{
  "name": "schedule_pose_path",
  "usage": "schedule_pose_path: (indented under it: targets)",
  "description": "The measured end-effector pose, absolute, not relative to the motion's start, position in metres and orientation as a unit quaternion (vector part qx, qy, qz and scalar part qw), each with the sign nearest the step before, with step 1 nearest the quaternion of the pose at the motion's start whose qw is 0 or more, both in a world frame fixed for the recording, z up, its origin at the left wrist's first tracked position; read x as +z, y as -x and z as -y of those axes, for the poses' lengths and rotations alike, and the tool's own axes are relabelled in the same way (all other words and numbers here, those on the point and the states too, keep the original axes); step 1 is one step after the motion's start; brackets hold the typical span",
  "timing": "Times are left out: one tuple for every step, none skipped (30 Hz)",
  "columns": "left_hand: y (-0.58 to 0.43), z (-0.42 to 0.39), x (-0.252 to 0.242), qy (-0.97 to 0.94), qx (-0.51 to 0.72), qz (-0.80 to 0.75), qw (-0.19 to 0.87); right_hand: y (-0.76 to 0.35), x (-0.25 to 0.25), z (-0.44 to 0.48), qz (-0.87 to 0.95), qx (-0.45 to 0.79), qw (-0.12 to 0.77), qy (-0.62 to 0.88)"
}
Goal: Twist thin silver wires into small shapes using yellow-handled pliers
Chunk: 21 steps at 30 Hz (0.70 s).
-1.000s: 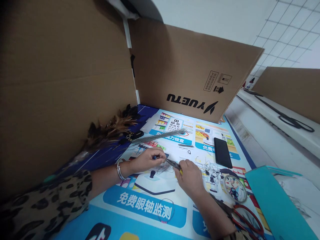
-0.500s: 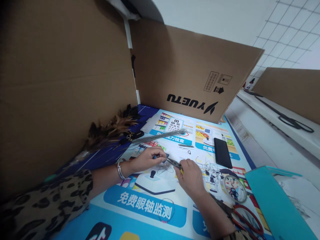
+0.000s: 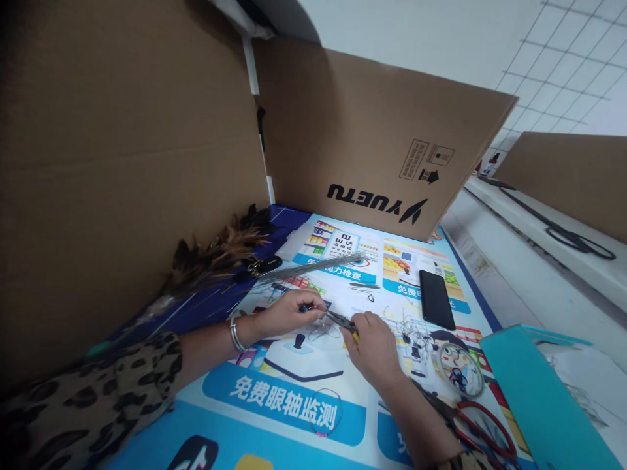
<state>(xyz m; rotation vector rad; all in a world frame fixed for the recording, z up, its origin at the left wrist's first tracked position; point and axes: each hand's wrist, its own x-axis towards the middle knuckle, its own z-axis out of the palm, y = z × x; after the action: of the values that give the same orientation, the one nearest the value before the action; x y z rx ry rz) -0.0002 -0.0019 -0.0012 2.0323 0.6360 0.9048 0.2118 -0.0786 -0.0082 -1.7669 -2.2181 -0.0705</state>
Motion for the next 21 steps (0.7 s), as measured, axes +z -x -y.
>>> schedule_pose_path:
  targets:
    - [0.0001,0.002,-0.0014,-0.805,0.356,-0.251,0.403,-0.2118,-0.0083,0.0785,0.774,-0.024,0.152,0.615]
    - [0.0,0.0021,-0.0016,-0.805,0.354,-0.25,0.404,-0.2119,-0.0084,0.0784,0.774,-0.024,0.152,0.614]
    - [0.0,0.0021,-0.0018,-0.806,0.352,-0.25,0.405,-0.2119,-0.0085,0.0784,0.774,-0.023,0.151,0.614]
    - [0.0,0.0021,-0.0019,-0.806,0.35,-0.251,0.406,-0.212,-0.0085,0.0784,0.774,-0.022,0.15,0.615]
    - [0.0,0.0022,-0.002,-0.807,0.348,-0.251,0.407,-0.2121,-0.0086,0.0784,0.774,-0.021,0.149,0.615]
    - [0.0001,0.0023,-0.002,-0.807,0.346,-0.252,0.407,-0.2122,-0.0088,0.0785,0.773,-0.021,0.147,0.616]
    - [0.0002,0.0024,-0.0019,-0.808,0.344,-0.252,0.408,-0.2123,-0.009,0.0786,0.773,-0.021,0.146,0.617]
    - [0.0002,0.0026,-0.0019,-0.808,0.342,-0.251,0.408,-0.2124,-0.0092,0.0788,0.772,-0.022,0.144,0.618]
    - [0.0003,0.0026,-0.0019,-0.809,0.341,-0.251,0.409,-0.2124,-0.0095,0.079,0.772,-0.024,0.143,0.619]
    - [0.0003,0.0027,-0.002,-0.809,0.34,-0.249,0.409,-0.2124,-0.0097,0.0792,0.772,-0.026,0.142,0.619]
    - [0.0003,0.0026,-0.0023,-0.81,0.34,-0.249,0.408,-0.2123,-0.0099,0.0794,0.772,-0.028,0.14,0.62]
    - [0.0002,0.0025,-0.0026,-0.81,0.34,-0.249,0.408,-0.2121,-0.01,0.0795,0.771,-0.029,0.138,0.621]
    - [0.0001,0.0023,-0.003,-0.81,0.34,-0.249,0.408,-0.2119,-0.0102,0.0796,0.771,-0.032,0.136,0.622]
    - [0.0,0.0021,-0.0034,-0.81,0.34,-0.249,0.408,-0.2118,-0.0104,0.0797,0.77,-0.034,0.134,0.622]
    - [-0.0001,0.002,-0.0038,-0.81,0.339,-0.249,0.409,-0.2116,-0.0106,0.0798,0.77,-0.037,0.132,0.623]
    - [-0.0002,0.0018,-0.0041,-0.81,0.339,-0.248,0.41,-0.2115,-0.0108,0.0798,0.77,-0.04,0.131,0.623]
    - [-0.0003,0.0017,-0.0043,-0.809,0.339,-0.246,0.412,-0.2115,-0.0112,0.0798,0.771,-0.043,0.13,0.622]
    - [-0.0003,0.0017,-0.0044,-0.809,0.34,-0.245,0.412,-0.2115,-0.0115,0.0798,0.771,-0.045,0.129,0.622]
    - [-0.0003,0.0017,-0.0044,-0.809,0.34,-0.244,0.413,-0.2116,-0.0119,0.0799,0.771,-0.048,0.129,0.622]
    - [-0.0002,0.0017,-0.0044,-0.809,0.341,-0.243,0.413,-0.2117,-0.0122,0.0799,0.771,-0.051,0.128,0.622]
    - [-0.0002,0.0018,-0.0043,-0.809,0.341,-0.243,0.412,-0.2118,-0.0124,0.08,0.771,-0.053,0.126,0.623]
